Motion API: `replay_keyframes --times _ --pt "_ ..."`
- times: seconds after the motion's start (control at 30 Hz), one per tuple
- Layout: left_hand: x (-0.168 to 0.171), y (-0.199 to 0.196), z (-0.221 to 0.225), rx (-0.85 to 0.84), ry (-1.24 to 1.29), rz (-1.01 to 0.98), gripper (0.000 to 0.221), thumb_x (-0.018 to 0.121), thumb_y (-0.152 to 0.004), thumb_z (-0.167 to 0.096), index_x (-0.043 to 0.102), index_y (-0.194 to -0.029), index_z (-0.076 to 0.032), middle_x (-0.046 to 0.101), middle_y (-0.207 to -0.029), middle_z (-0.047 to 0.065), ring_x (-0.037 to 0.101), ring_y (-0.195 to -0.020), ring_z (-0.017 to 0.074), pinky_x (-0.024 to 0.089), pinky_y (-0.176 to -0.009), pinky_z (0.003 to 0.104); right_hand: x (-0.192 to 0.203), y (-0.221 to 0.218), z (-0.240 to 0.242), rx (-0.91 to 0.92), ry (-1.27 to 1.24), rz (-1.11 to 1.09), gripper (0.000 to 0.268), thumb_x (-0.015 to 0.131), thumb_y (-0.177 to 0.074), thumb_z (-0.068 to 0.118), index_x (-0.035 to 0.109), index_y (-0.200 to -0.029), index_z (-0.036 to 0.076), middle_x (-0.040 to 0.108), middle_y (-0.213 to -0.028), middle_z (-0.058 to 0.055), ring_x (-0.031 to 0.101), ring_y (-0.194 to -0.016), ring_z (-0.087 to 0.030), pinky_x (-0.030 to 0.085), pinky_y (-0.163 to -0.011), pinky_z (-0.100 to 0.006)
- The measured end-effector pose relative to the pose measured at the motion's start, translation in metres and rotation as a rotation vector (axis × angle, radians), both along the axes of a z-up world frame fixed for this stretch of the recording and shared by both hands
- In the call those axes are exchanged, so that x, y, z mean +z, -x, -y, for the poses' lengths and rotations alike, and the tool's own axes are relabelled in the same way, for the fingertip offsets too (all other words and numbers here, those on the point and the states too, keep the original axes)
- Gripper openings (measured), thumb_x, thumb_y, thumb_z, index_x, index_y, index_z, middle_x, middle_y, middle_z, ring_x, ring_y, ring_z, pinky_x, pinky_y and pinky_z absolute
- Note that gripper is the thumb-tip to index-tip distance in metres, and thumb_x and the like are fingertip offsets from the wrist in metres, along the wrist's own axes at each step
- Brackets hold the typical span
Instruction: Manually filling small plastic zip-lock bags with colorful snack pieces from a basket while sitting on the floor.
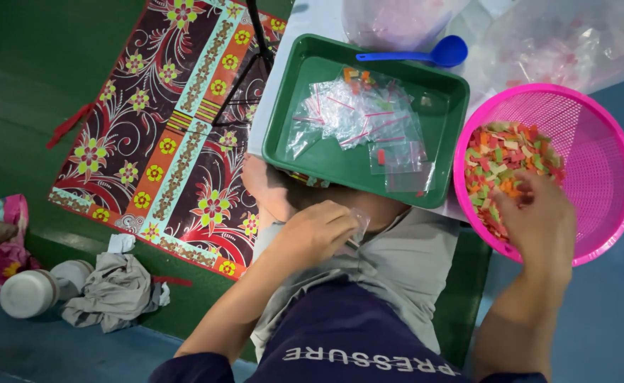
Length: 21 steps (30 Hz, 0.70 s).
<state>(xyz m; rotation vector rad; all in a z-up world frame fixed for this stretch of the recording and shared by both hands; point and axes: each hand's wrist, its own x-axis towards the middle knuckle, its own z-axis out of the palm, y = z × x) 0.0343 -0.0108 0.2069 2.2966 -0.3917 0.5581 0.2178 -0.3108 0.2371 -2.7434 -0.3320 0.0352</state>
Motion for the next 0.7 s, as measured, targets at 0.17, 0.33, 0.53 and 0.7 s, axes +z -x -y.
replay_keyframes --times 0.17,0.33,0.53,0.7 --pt "-0.006 0.002 0.003 0.015 0.02 -0.03 0.018 0.069 -0.09 -0.01 0.068 -0.108 -0.007 0.068 -0.107 0.004 0.064 -0.092 0.0266 0.053 -0.081 0.035 -0.025 -0.014 0.007 -0.063 0.189 -0.393 0.066 0.078 -0.083 0.024 0.061 -0.145 0.006 0.072 -0.125 -0.015 0.068 -0.107 -0.037 0.053 -0.089 -0.046" --pt "-0.01 0.001 0.002 0.001 0.033 -0.034 0.017 0.07 -0.089 -0.009 0.067 -0.106 -0.007 0.067 -0.104 0.005 0.063 -0.089 0.0273 0.052 -0.079 0.036 -0.031 -0.017 0.009 -0.067 0.259 -0.339 0.046 0.077 -0.087 0.02 0.073 -0.132 0.013 0.077 -0.105 -0.014 0.071 -0.088 -0.036 0.056 -0.08 -0.047" --pt "-0.001 0.002 -0.001 0.051 0.045 -0.017 0.011 0.071 -0.088 -0.008 0.067 -0.099 -0.006 0.068 -0.103 0.006 0.064 -0.088 0.0274 0.052 -0.076 0.036 -0.028 -0.016 0.015 -0.096 0.261 -0.233 0.025 0.076 -0.097 0.019 0.08 -0.12 0.013 0.078 -0.093 -0.01 0.071 -0.078 -0.029 0.056 -0.071 -0.043" --pt "0.014 0.001 -0.007 0.076 0.088 -0.031 0.011 0.072 -0.087 -0.006 0.067 -0.097 -0.005 0.068 -0.101 0.005 0.065 -0.087 0.0267 0.052 -0.075 0.035 -0.014 -0.008 0.01 -0.153 0.163 -0.184 0.02 0.077 -0.097 0.016 0.082 -0.114 0.008 0.075 -0.08 -0.014 0.062 -0.054 -0.027 0.054 -0.053 -0.04"
